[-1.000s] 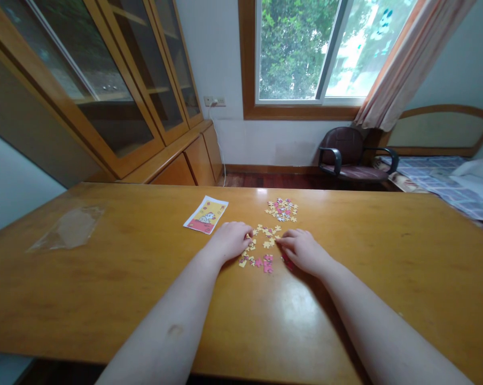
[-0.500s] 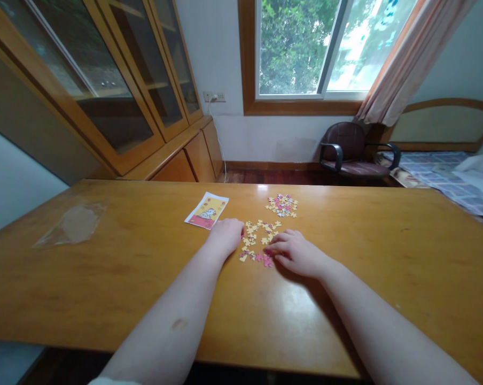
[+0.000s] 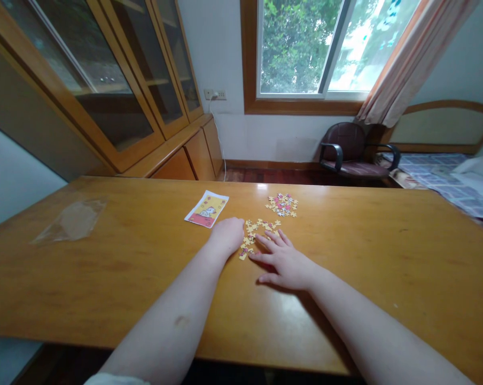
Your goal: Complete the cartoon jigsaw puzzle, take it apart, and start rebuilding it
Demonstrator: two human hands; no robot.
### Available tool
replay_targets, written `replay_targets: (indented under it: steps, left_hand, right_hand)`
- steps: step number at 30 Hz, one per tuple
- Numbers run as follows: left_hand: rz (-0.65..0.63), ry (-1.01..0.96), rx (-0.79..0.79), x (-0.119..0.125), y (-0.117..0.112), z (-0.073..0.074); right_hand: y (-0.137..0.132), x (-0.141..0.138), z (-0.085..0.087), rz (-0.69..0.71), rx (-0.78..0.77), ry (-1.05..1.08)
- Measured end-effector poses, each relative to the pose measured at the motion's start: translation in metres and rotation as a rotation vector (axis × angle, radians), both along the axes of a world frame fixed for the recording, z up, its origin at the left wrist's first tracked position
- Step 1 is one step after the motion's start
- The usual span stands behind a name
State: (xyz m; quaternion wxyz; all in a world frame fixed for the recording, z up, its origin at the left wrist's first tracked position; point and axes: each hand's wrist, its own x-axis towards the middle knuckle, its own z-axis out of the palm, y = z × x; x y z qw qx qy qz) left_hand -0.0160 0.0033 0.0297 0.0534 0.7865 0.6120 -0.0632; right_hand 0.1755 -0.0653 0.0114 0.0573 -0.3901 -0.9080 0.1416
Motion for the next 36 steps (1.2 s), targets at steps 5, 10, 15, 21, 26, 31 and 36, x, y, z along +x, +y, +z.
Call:
replay_targets:
  steps: [5,10,15,21,26,31,36]
  left_hand:
    - [-0.122,-0.087,0.056,-0.003,-0.004,0.002]
    - [-0.348,-0.161,-0.012,-0.010,-0.009,0.005]
    - [-0.180,-0.073,-0.130,-0.012,-0.003,-0.008]
    - [-0.067,-0.090,0.027,-0.004,0.008,-0.025]
    - [-0.081,-0.180,0.156,-0.006,0.011,-0.016]
    - [-0.194,-0.246,0.195,-0.004,0.001,-0.002]
    - [-0.160,-0.115,0.125,0.005,-0.008,0.000]
  right_hand:
    - [0.009,0.003,-0.012,-0.107,0.028,-0.003]
    - [0.015,0.014,-0.012,-0.187,0.047,0.043]
    - [0.018,0.016,-0.013,-0.226,0.077,0.064]
    - [0.023,0.019,-0.017,-0.338,0.116,0.045]
    - [0.025,0.023,-0.018,-0.410,0.112,0.037]
    - [0.023,0.020,-0.020,-0.337,0.063,0.016]
    - [0.024,0.018,-0.023,-0.286,0.041,-0.008]
